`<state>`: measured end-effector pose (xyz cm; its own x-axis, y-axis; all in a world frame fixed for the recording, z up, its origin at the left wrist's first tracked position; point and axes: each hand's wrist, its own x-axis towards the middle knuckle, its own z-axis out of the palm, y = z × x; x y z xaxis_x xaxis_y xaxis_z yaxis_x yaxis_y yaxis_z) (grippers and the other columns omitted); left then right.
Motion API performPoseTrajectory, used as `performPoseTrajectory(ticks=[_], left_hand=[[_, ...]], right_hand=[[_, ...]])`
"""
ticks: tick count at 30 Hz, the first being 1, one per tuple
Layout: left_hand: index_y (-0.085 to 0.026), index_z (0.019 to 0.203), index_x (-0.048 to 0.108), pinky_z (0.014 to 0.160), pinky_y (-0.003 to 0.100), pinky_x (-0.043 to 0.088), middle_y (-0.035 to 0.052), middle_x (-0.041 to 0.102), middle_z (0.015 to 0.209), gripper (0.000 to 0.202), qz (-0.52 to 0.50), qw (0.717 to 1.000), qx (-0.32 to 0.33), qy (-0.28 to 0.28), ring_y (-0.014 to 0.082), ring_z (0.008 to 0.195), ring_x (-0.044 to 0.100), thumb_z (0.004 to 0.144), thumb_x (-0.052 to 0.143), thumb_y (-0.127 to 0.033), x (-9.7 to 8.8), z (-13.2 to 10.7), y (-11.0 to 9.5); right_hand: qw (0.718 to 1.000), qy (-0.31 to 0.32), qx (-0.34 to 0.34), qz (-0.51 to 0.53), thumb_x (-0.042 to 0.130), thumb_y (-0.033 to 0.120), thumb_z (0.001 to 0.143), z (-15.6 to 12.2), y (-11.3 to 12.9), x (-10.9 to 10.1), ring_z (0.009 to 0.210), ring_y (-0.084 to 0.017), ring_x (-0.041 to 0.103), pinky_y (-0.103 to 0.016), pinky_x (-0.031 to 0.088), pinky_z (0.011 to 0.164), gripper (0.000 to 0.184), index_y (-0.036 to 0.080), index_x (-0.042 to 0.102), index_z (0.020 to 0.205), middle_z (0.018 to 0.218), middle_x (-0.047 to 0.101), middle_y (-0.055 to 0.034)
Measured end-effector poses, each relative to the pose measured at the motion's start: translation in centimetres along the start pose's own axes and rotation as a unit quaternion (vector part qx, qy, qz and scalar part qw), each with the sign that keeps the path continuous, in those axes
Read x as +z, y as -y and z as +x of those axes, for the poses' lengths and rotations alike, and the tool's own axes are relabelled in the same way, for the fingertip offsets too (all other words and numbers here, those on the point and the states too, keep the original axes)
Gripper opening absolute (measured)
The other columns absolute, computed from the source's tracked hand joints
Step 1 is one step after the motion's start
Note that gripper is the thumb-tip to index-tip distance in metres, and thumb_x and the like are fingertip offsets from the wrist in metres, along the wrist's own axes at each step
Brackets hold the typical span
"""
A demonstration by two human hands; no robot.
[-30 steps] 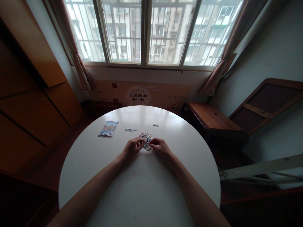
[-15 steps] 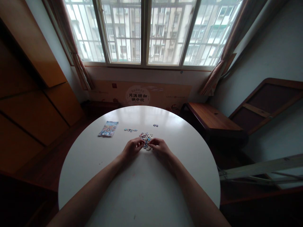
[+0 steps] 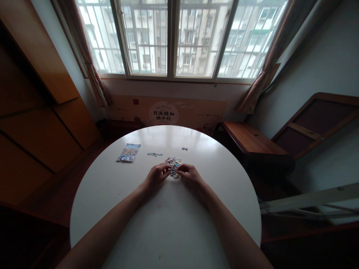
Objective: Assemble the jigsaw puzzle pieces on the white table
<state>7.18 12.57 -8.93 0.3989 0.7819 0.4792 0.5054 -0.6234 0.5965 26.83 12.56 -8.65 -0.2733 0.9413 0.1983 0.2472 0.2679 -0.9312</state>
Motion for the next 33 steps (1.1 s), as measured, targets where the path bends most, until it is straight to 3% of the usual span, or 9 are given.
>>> performPoseTrajectory(ticks=[33], left_hand=[[-0.016, 0.082, 0.067, 0.058, 0.020, 0.042, 0.0016, 0.061, 0.071, 0.015, 0.004, 1.000, 0.002, 0.007, 0.0092, 0.059, 0.053, 0.083, 0.054, -0.024, 0.04, -0.04, 0.09]], right_hand=[[1.000, -0.002, -0.006, -0.008, 0.065, 0.031, 0.069, 0.02, 0.06, 0.09, 0.062, -0.016, 0.059, -0.028, 0.047, 0.062, 0.018, 0.013, 0.064, 0.072, 0.067, 0.066, -0.0049]])
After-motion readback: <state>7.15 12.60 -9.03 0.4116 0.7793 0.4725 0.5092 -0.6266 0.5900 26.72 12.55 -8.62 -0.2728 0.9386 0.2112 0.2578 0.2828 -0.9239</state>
